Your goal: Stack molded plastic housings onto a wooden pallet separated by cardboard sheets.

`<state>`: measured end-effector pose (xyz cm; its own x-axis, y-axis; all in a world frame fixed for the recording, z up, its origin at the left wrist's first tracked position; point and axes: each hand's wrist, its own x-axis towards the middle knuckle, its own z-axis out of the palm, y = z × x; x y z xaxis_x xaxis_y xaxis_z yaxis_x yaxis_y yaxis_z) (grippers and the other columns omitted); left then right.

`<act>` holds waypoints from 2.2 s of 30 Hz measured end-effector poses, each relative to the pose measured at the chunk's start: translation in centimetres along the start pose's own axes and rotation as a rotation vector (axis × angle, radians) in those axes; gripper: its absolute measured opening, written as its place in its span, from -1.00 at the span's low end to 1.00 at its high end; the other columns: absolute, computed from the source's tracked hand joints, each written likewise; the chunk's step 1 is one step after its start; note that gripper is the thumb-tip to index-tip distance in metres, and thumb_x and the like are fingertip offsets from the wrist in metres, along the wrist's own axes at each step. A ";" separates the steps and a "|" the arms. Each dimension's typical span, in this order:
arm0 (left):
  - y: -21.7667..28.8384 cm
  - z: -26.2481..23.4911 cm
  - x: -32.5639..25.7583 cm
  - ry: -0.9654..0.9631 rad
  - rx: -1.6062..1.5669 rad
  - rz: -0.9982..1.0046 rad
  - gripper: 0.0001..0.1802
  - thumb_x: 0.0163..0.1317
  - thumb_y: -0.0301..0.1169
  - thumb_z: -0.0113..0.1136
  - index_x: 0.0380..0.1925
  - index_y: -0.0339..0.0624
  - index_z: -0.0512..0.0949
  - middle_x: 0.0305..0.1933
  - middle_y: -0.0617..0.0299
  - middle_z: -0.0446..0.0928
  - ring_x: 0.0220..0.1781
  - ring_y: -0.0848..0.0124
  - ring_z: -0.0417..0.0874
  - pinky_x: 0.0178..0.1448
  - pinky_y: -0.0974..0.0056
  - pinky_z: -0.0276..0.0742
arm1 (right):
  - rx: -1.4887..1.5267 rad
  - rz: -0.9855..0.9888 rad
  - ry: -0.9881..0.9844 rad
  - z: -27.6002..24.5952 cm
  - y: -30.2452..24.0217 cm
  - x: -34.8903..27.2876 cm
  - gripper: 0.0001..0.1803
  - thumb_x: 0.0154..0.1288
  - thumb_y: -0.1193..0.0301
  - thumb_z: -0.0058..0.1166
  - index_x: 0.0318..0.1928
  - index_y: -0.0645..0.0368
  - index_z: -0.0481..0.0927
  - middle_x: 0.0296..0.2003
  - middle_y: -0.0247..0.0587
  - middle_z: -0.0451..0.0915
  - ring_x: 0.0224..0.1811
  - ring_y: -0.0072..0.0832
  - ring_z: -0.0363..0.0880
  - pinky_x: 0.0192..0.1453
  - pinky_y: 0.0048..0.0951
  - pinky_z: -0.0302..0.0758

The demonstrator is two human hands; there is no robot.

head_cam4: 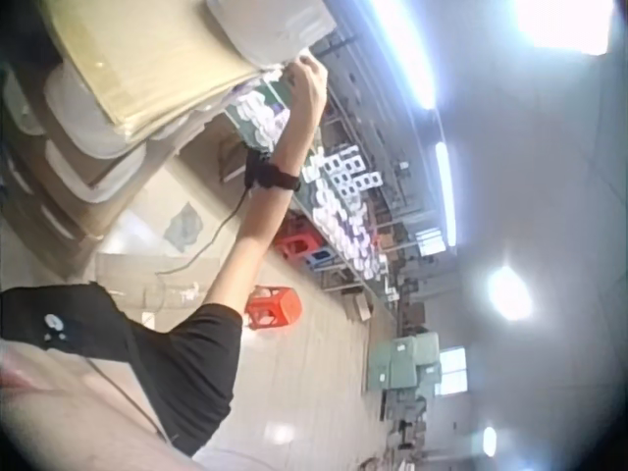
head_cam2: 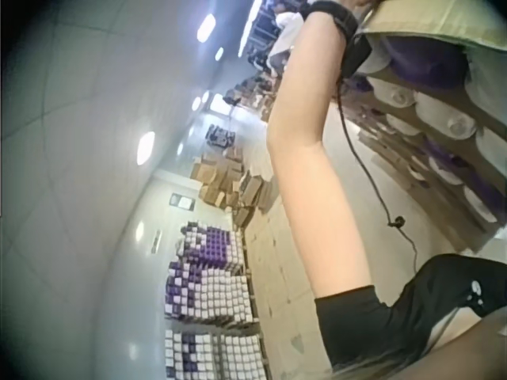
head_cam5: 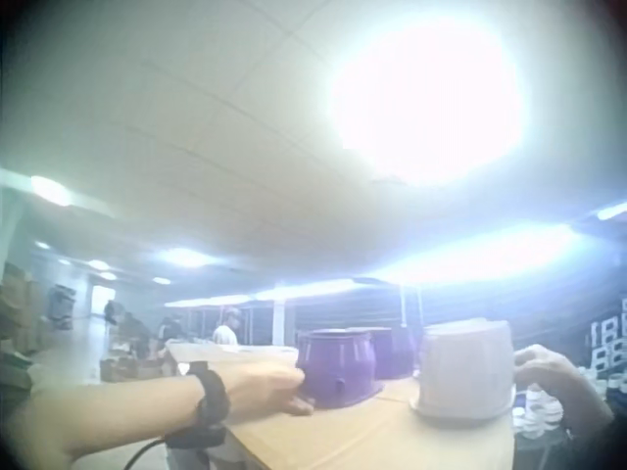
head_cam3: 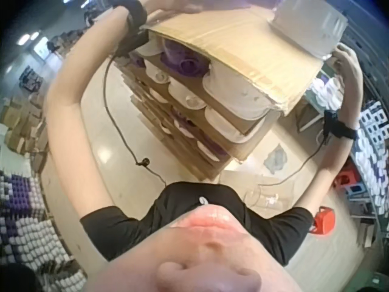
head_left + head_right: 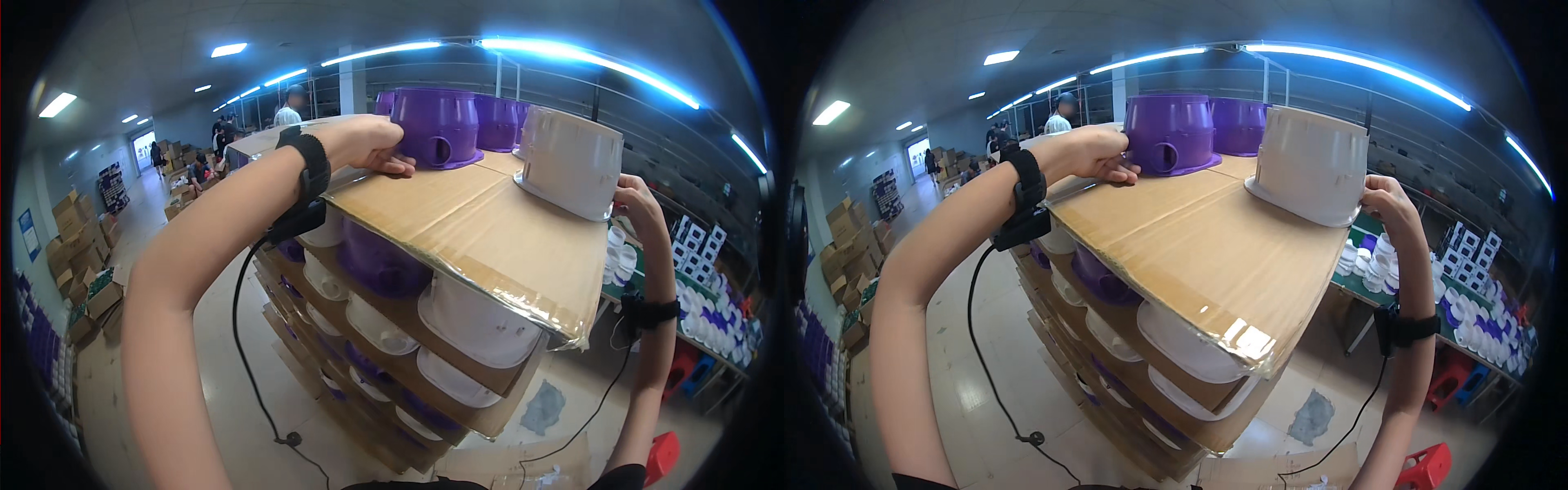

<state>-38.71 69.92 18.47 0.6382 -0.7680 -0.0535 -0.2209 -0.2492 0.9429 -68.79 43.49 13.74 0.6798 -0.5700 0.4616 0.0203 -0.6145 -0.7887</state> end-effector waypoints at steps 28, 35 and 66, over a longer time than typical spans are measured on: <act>-3.7 -0.7 -0.9 -0.110 1.055 0.727 -0.54 0.22 -0.24 -0.34 0.13 -0.01 0.25 0.02 0.05 0.23 0.17 0.19 0.17 0.27 0.19 0.04 | -0.400 -0.512 -0.172 8.5 -6.6 -5.6 -0.45 0.37 0.17 -0.48 -0.12 0.37 0.50 -0.13 -0.08 0.39 -0.01 -0.33 0.35 0.14 -0.41 0.20; -3.7 -0.5 -0.9 -0.076 1.041 0.731 -0.54 0.15 -0.29 -0.30 0.07 0.03 0.33 0.03 0.09 0.23 0.16 0.18 0.18 0.28 0.19 0.02 | -0.460 -0.460 -0.214 9.3 -8.1 -4.8 -0.35 0.35 0.05 -0.56 -0.12 0.34 0.51 -0.08 0.00 0.38 0.03 -0.22 0.33 0.17 -0.36 0.19; -3.8 1.1 -13.3 0.052 0.715 1.131 -0.61 0.16 -0.40 -0.18 0.01 -0.26 0.34 0.06 -0.01 0.32 0.15 0.22 0.31 0.22 0.25 0.16 | -0.530 -0.532 0.245 6.9 -5.0 -25.2 -0.84 0.19 0.53 -0.19 -0.29 0.28 0.47 -0.33 -0.11 0.47 -0.27 -0.29 0.45 -0.15 -0.42 0.32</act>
<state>-47.18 80.42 15.28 -0.1263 -0.7365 0.6646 -0.9674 0.2397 0.0819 -80.95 64.65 3.24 0.4946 -0.1924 0.8475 -0.0962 -0.9813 -0.1666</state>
